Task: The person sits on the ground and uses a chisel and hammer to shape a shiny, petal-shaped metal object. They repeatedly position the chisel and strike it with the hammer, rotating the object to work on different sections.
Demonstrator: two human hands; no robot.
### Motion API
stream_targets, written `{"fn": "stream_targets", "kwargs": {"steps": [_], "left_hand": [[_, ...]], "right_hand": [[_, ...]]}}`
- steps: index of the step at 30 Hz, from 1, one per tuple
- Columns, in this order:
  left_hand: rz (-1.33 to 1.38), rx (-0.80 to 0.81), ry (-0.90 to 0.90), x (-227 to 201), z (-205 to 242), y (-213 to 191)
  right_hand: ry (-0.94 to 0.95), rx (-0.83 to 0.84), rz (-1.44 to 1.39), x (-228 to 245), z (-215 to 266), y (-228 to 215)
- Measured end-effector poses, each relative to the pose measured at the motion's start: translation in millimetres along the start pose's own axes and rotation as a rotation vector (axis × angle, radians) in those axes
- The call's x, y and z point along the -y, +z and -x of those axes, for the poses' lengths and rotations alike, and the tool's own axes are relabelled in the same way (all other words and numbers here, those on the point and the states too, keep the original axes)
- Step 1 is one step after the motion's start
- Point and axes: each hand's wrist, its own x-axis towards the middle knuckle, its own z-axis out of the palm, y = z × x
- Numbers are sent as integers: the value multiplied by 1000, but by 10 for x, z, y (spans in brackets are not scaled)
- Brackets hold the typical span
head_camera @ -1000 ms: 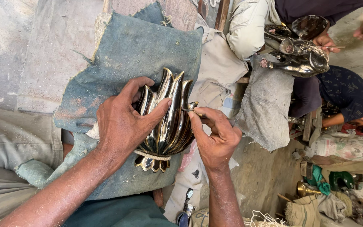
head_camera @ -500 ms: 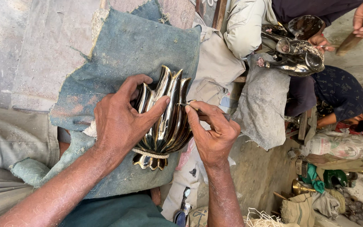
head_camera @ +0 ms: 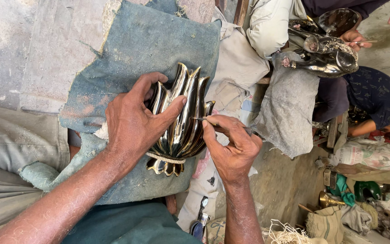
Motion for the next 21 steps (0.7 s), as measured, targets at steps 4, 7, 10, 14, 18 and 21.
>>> {"fn": "stream_targets", "kwargs": {"steps": [4,7,10,14,18,21], "left_hand": [[6,10,1,12,12,-2],[14,3,5,5,15,-7],[13,-11,30,0,20,-10],[-3,-23,42,-4,22,-8],[15,-22,47,-3,21,-6],[8,-26,57,11,29,-5]], "right_hand": [[-1,-7,-13,9,66,11],[-6,-17,-23,28,106,15],[-32,-17,-27,49,145,20],[-67,-30,-5,77,221,30],[-155,-73,79,81,348,83],[-134,-148,32,55,483,169]]}}
